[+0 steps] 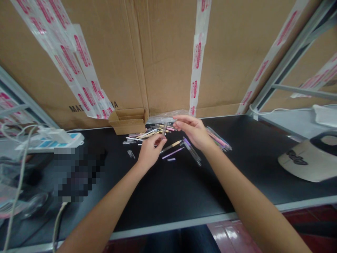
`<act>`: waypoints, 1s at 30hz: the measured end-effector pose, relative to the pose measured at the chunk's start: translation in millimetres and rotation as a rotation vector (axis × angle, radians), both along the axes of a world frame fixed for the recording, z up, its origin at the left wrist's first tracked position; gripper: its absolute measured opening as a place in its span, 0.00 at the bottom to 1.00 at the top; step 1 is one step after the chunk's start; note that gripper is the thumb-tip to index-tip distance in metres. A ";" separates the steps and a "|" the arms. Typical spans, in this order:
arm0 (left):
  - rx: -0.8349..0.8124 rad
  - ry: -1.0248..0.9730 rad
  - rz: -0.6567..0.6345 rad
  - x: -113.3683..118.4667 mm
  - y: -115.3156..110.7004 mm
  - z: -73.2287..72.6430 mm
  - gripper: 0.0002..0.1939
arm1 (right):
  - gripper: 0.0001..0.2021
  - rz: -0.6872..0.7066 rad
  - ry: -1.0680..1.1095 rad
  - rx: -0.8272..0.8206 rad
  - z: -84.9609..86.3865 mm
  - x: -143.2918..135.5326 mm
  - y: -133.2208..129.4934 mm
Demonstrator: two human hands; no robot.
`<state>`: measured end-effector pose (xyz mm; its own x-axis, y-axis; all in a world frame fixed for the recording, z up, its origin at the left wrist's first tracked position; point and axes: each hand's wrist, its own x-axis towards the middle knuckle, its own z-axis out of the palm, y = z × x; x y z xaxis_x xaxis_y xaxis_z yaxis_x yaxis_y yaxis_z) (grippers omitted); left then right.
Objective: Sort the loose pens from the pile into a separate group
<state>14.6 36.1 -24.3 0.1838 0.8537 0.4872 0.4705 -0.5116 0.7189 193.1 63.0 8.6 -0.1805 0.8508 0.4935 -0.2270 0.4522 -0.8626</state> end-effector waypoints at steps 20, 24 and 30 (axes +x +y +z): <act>0.061 0.091 0.006 1.8 -1.6 -2.7 0.06 | 0.06 -0.132 -0.062 0.048 4.8 -13.9 -11.3; 0.039 0.079 0.009 0.9 0.9 -2.7 0.06 | 0.07 -0.153 -0.093 0.047 2.1 -15.2 -8.5; 0.053 -0.074 0.111 -8.0 3.8 7.0 0.08 | 0.08 -0.227 -0.488 0.061 -16.8 -23.2 -1.6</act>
